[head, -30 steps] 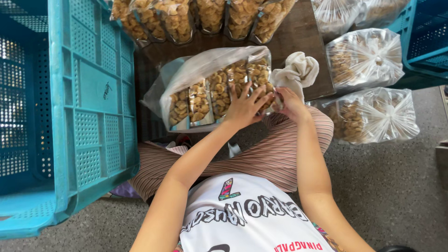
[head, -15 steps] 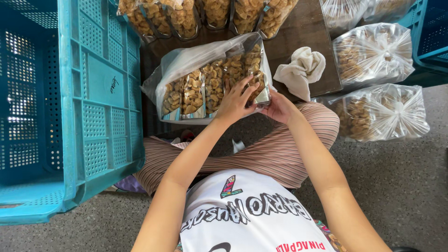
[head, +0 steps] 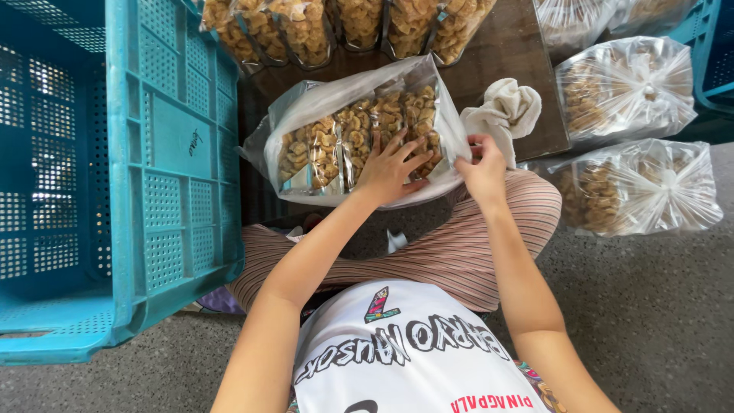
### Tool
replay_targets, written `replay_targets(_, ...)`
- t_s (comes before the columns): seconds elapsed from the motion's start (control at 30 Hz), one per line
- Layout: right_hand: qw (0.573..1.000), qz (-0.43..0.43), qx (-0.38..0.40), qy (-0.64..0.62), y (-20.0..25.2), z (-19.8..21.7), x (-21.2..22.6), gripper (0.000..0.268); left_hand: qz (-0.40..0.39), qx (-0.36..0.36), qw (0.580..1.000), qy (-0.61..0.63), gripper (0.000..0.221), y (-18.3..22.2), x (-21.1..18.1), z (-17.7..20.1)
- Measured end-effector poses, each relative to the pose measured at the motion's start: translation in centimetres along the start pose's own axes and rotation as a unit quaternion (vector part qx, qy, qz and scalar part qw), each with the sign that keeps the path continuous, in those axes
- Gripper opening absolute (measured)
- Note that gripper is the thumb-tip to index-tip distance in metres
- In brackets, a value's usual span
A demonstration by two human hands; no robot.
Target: The person sits on the floor and wipes individual transparent snack bags with a white cloth, then places them into a larger white plastic bag. The person handles the snack bags one at a time, wiping each before transferring it.
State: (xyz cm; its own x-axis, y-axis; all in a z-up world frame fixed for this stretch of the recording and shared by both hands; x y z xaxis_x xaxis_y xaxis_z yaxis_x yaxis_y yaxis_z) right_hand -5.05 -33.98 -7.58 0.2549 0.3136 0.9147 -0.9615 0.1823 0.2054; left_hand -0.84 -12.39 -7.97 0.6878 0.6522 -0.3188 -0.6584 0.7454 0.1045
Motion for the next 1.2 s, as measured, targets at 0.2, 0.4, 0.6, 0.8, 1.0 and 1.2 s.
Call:
replay_targets(0.2, 0.943, 0.033, 0.088, -0.318, -1.5, 0.8, 1.7, 0.035, -0.032, 0.009, 0.999, -0.006, 0.027, -0.1, 0.3, 0.2)
replay_targets(0.4, 0.956, -0.252, 0.147, 0.029, -5.7, 0.2, -5.7, 0.041, -0.023, 0.009, 0.999, -0.043, 0.037, -2.5, 1.1, -0.1)
replay_targets(0.6, 0.987, -0.090, 0.099, -0.087, -8.5, -1.8, -10.7, 0.027, -0.070, 0.030, 0.995, -0.057, 0.058, -3.7, 3.4, -0.6)
replay_targets(0.8, 0.989, 0.023, -0.024, 0.145, -13.5, -0.9, -8.1, 0.030, -0.035, 0.033, 0.998, -0.037, 0.064, -3.0, 2.8, -1.8)
replay_targets(1.0, 0.986, 0.012, 0.055, 0.159, -14.1, -0.8, -6.3, 0.040, 0.023, 0.089, 0.989, -0.114, 0.059, -4.2, 2.3, -1.6)
replay_targets(1.2, 0.885, -0.107, 0.178, -0.416, -14.9, -3.0, -4.8, 0.037, 0.019, 0.132, 0.985, -0.108, 0.066, -3.9, 1.7, -2.0)
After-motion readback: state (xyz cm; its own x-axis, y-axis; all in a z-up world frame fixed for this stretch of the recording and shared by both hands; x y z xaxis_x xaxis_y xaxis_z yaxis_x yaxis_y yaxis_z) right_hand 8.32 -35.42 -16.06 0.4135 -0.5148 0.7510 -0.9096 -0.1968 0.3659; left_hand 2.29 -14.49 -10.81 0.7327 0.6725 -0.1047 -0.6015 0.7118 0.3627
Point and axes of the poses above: each hand's wrist, its own y-axis away from the middle knuckle, its own z-axis out of the back of the hand, x = y × z, the point moved 2 cm from there along -y, towards the middle knuckle, and after that the axes turned 10 degrees about x, right-handed, at the moved point
